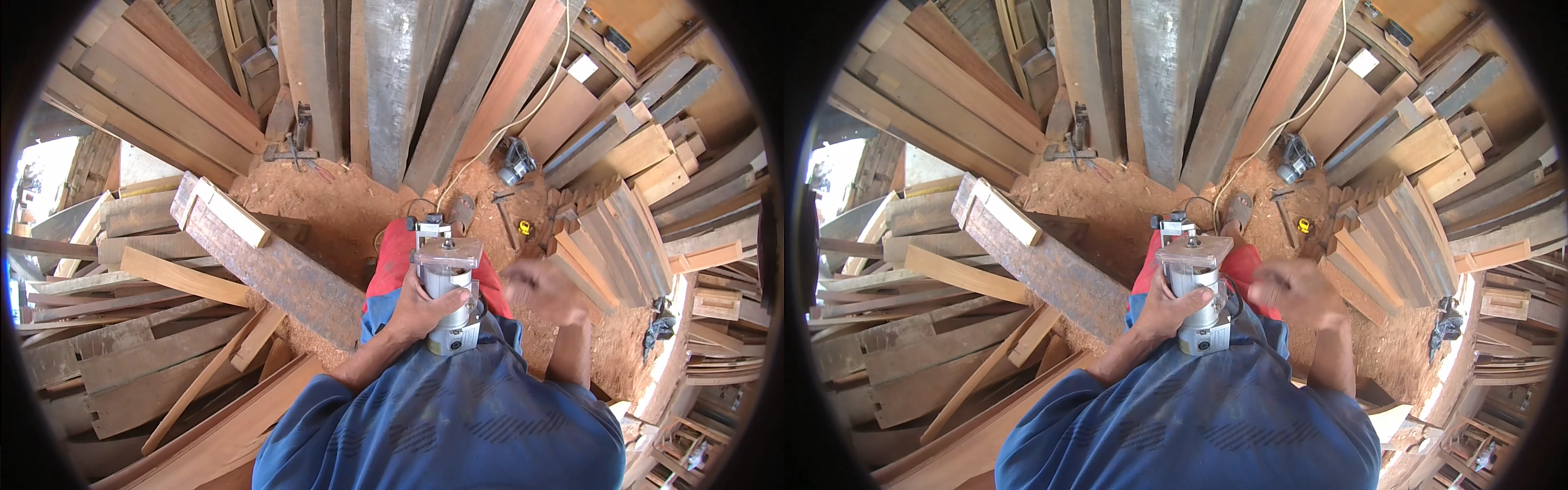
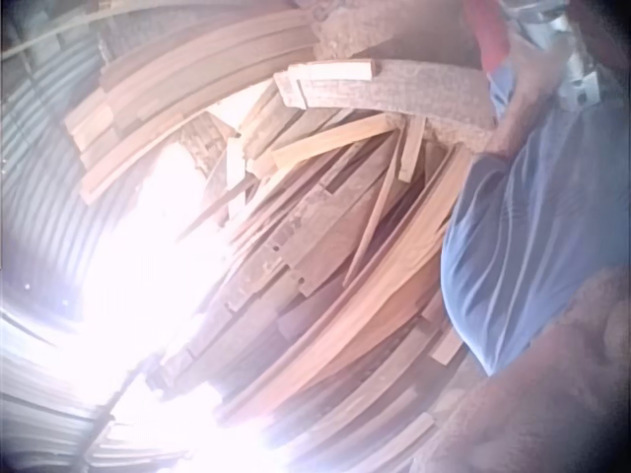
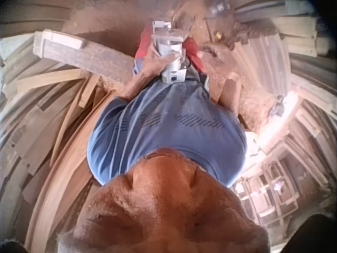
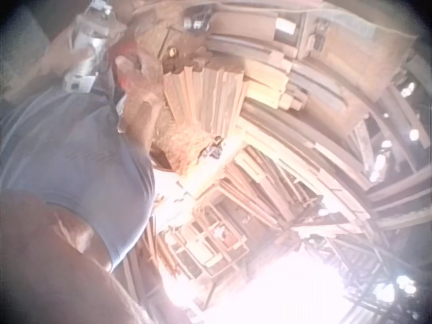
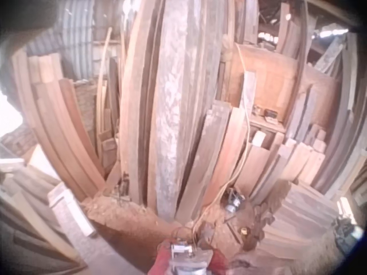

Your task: The person plugs a router into a power strip, places a piece of wood on a workbench, and uses the router to cut a groove along the edge of the wood before picking up the wood and clearing sawdust.

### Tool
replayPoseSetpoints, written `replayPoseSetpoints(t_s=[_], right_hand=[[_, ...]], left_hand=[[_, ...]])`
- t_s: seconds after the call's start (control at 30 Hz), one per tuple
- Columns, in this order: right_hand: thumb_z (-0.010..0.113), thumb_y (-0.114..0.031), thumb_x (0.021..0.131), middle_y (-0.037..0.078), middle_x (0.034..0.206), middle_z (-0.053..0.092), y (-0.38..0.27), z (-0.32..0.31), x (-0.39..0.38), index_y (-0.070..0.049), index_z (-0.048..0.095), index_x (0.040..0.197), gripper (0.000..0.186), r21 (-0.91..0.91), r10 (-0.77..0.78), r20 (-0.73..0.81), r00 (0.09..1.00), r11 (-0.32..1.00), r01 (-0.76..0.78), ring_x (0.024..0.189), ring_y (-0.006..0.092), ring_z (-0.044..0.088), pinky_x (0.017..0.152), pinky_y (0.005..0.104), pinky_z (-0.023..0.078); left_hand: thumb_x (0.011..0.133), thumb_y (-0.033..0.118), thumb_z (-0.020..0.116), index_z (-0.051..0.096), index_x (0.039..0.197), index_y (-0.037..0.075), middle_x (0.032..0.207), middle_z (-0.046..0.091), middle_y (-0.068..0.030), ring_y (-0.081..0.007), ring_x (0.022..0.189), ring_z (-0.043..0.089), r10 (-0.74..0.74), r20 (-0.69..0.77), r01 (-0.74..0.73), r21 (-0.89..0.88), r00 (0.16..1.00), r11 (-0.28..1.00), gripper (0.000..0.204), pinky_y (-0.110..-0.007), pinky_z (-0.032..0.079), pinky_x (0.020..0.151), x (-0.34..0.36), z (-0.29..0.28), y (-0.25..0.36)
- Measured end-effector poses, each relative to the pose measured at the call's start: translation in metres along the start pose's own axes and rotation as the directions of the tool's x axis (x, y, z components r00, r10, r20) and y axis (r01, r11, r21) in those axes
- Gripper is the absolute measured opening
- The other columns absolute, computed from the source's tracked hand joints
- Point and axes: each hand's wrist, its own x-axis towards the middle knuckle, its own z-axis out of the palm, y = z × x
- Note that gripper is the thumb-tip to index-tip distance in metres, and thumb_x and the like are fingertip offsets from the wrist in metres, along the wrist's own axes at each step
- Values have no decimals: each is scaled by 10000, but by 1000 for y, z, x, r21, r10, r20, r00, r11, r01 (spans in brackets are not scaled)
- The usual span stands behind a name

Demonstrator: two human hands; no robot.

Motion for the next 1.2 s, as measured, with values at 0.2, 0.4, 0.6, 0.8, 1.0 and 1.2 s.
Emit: replayPoseSetpoints(t_s=[0.2, 0.4, 0.6, 0.8, 1.0, 1.2], right_hand=[[760, -324, 931, 4, 833, 687, -30, -2, 62, -25, 739, 1025, 314, 287, -248, -160, 955, 914, 286, 722, 95, 586, 641, 303, 471], [814, -274, 878, -26, 781, 633, -29, 2, 88, -25, 718, 917, 269, 339, -228, 34, 973, 918, 203, 725, 57, 541, 633, 272, 433], [829, -350, 842, -24, 751, 611, -37, 7, 93, -21, 684, 827, 360, 250, -153, 64, 986, 959, 132, 711, 56, 522, 607, 283, 415], [786, -259, 863, -25, 784, 629, -41, 8, 101, 3, 693, 854, 278, 96, -200, 113, 973, 977, 189, 722, 55, 529, 613, 273, 411], [761, -253, 870, -23, 789, 642, -30, 2, 98, 3, 701, 901, 265, 406, -169, 203, 964, 911, 75, 734, 69, 549, 632, 283, 435], [714, -209, 854, -38, 783, 639, -50, -14, 94, -3, 711, 931, 219, -38, -100, 249, 963, 993, 113, 727, 65, 533, 648, 293, 437]], left_hand=[[821, 101, 867, 525, 1322, 18, 1143, 684, -84, -146, 1017, 673, 55, 52, -60, 107, 997, 992, 613, -352, 570, 892, -2, -2, -1], [806, 155, 877, 520, 1328, 38, 1182, 631, -39, -124, 1092, 597, 97, 84, -107, 118, 992, 987, 642, -348, 506, 956, -5, 10, 12], [804, 168, 882, 471, 1398, 46, 1231, 611, -48, -137, 1143, 588, 81, 112, -94, 123, 990, 988, 733, -362, 490, 1004, -7, 2, 6], [800, 158, 886, 501, 1335, 37, 1165, 656, -57, -130, 1057, 641, 114, 70, -121, 115, 991, 986, 670, -344, 545, 913, -8, 6, 6], [791, 178, 902, 450, 1365, 7, 1195, 642, -85, -153, 1087, 635, 51, 79, -64, 177, 996, 982, 750, -355, 542, 930, -2, 3, -3], [796, 177, 899, 450, 1358, -2, 1190, 642, -89, -153, 1077, 638, 20, 63, -32, 188, 998, 982, 740, -354, 544, 923, -4, 4, -1]])
